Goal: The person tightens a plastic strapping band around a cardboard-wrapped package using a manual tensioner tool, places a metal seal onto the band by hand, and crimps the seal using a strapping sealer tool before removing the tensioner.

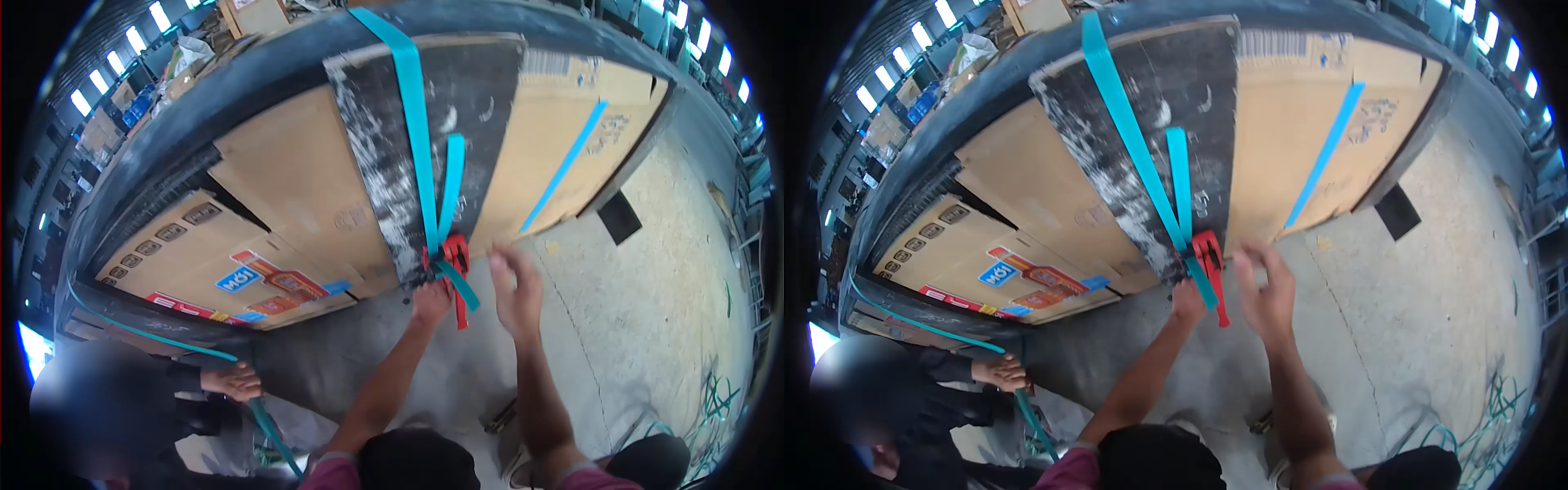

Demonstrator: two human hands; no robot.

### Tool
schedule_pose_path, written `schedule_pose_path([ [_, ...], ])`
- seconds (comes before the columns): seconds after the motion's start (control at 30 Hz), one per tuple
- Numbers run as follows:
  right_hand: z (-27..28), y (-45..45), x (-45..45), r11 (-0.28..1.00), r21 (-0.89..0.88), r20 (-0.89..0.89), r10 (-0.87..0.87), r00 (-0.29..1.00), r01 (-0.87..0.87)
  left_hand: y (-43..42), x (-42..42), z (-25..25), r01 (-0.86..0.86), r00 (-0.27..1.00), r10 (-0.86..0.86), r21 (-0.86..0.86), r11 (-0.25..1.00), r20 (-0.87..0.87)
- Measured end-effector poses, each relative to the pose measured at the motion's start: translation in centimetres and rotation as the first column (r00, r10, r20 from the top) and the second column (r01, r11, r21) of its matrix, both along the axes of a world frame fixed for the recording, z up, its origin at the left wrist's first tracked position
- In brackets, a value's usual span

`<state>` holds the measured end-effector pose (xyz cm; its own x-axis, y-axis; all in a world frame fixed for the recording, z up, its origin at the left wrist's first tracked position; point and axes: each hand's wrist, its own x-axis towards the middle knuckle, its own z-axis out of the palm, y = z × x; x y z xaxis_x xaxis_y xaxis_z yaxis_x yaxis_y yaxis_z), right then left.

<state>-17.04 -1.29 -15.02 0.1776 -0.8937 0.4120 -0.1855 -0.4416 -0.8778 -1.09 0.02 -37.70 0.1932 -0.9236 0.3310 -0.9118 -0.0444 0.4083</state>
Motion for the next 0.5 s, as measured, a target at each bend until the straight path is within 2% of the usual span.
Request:
schedule_pose_path([
  [0.03, 3.1, 0.1, 2.0, 1.0, 0.01, 0.178, -0.014, 0.984, 0.013, 0.1, 0.0, 0.3, 0.006, 1.0, -0.005, 0.032, 0.999, -0.015],
  [0.1, 5.5, -1.0, 5.3, 0.978, -0.181, 0.18, 0.138, 0.974, -0.105, 0.5, 0.1, 0.4, 0.046, 0.999, -0.044, 0.076, 0.996, -0.031],
  [0.13, 5.6, -1.1, 6.3, 0.979, -0.176, 0.184, 0.137, 0.973, -0.104, 0.9, 0.4, 1.8, 0.08, 0.997, -0.078, 0.082, 0.993, -0.029],
  [0.17, 5.5, -1.4, 7.2, 0.989, -0.115, 0.219, 0.116, 0.969, -0.092, 2.0, 0.8, 3.1, 0.082, 0.995, -0.065, 0.257, 0.963, -0.075],
  [0.2, 5.4, -1.6, 7.8, 0.995, -0.053, 0.249, 0.094, 0.964, -0.084, 3.2, 1.9, 3.7, 0.079, 0.995, -0.062, 0.256, 0.963, -0.074],
  [0.23, 5.3, -1.7, 7.9, 0.995, -0.054, 0.246, 0.098, 0.964, -0.087, 4.8, 3.1, 3.8, 0.15, 0.983, -0.115, 0.259, 0.954, -0.145],
  [0.27, 5.2, -1.8, 7.9, 0.992, -0.094, 0.155, 0.1, 0.983, -0.086, 6.0, 4.2, 4.1, 0.223, 0.962, -0.169, 0.258, 0.94, -0.215],
  [0.3, 5.1, -1.8, 7.9, 0.988, -0.13, 0.066, 0.093, 0.994, -0.084, 7.1, 5.1, 7.5, 0.207, 0.934, -0.122, 0.227, 0.952, -0.336],
  [0.33, 5.0, -1.9, 8.0, 0.989, -0.119, 0.064, 0.09, 0.994, -0.082, 7.9, 5.3, 12.8, 0.184, 0.888, -0.073, 0.204, 0.961, -0.454],
  [0.4, 4.8, -1.9, 8.3, 0.982, 0.053, 0.285, 0.161, 0.945, -0.183, 8.4, 5.3, 20.6, -0.025, 0.779, -0.005, -0.04, 0.999, -0.626],
  [0.43, 4.7, -1.8, 8.6, 0.981, 0.002, 0.381, 0.181, 0.907, -0.196, 7.7, 5.3, 23.0, -0.059, 0.78, -0.095, -0.223, 0.973, -0.619],
  [0.47, 5.0, -1.6, 8.6, 0.978, 0.037, 0.411, 0.172, 0.895, -0.205, 6.8, 5.3, 24.9, -0.09, 0.783, -0.181, -0.396, 0.914, -0.595],
  [0.5, 4.7, -1.9, 8.3, 0.977, 0.0, 0.348, 0.199, 0.916, -0.212, 6.2, 4.9, 26.8, -0.073, 0.806, -0.193, -0.417, 0.906, -0.56],
])
